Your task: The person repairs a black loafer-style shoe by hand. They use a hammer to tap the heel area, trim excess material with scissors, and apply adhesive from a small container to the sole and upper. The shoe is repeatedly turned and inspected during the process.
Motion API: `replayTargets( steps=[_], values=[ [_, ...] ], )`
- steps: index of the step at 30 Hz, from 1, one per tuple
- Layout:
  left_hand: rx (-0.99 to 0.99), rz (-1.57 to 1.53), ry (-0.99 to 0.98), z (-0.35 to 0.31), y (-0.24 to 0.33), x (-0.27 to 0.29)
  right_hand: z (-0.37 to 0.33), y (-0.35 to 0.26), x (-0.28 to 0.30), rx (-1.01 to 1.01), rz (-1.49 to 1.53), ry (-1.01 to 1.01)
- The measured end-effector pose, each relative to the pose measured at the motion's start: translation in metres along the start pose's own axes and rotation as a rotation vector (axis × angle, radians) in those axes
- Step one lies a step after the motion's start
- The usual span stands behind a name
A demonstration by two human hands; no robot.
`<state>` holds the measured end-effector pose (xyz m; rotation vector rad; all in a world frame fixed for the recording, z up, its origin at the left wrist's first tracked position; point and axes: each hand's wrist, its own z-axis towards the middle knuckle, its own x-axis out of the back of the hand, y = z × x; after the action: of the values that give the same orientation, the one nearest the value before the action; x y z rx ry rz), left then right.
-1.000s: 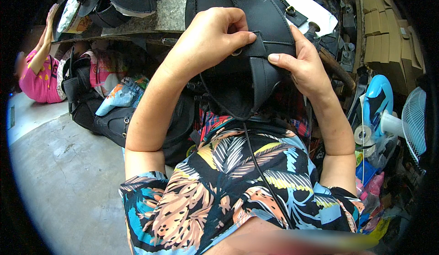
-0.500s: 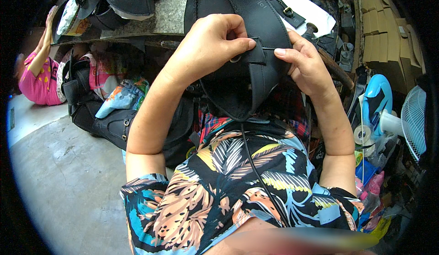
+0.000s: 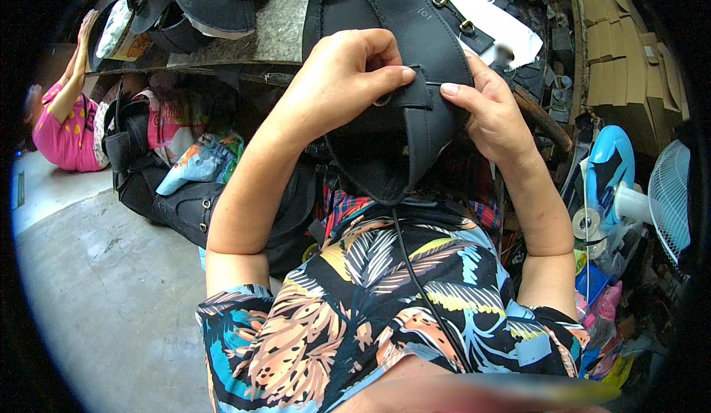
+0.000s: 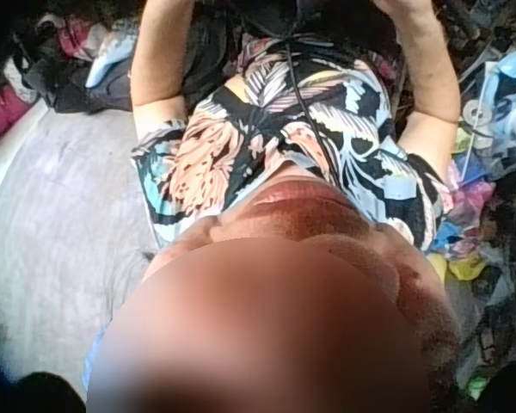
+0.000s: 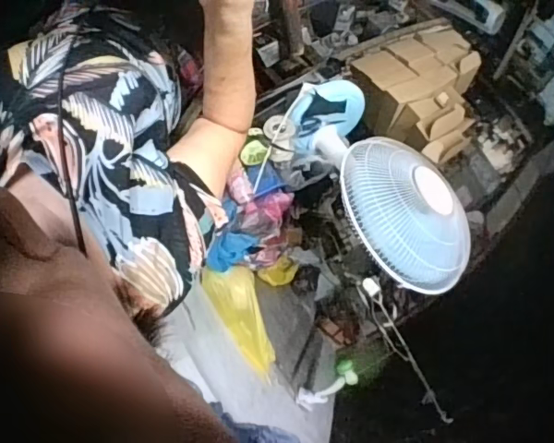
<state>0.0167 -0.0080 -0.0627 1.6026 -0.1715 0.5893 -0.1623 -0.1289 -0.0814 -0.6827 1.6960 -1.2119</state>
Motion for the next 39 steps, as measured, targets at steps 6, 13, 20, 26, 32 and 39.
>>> replayTargets(
  steps=[6,13,20,26,32,39],
  values=[
    [-0.02,0.103,0.032,0.002,-0.002,-0.004,-0.001,0.004,-0.001,0.03,-0.025,-0.01],
    [-0.03,0.138,0.028,0.003,-0.001,-0.006,-0.002,0.002,-0.001,-0.026,0.018,0.031],
    [-0.081,0.155,0.056,0.002,-0.003,-0.006,0.001,0.002,0.0,-0.08,0.116,0.03],
    [-0.07,0.123,0.059,0.001,-0.002,-0.008,0.002,0.001,0.001,-0.113,0.142,0.056],
    [-0.053,0.145,0.068,-0.002,0.002,-0.008,0.006,0.005,-0.003,-0.057,0.021,0.054],
    [-0.095,0.122,0.185,-0.011,0.01,-0.008,0.006,0.004,-0.008,-0.048,-0.024,0.076]
  ],
)
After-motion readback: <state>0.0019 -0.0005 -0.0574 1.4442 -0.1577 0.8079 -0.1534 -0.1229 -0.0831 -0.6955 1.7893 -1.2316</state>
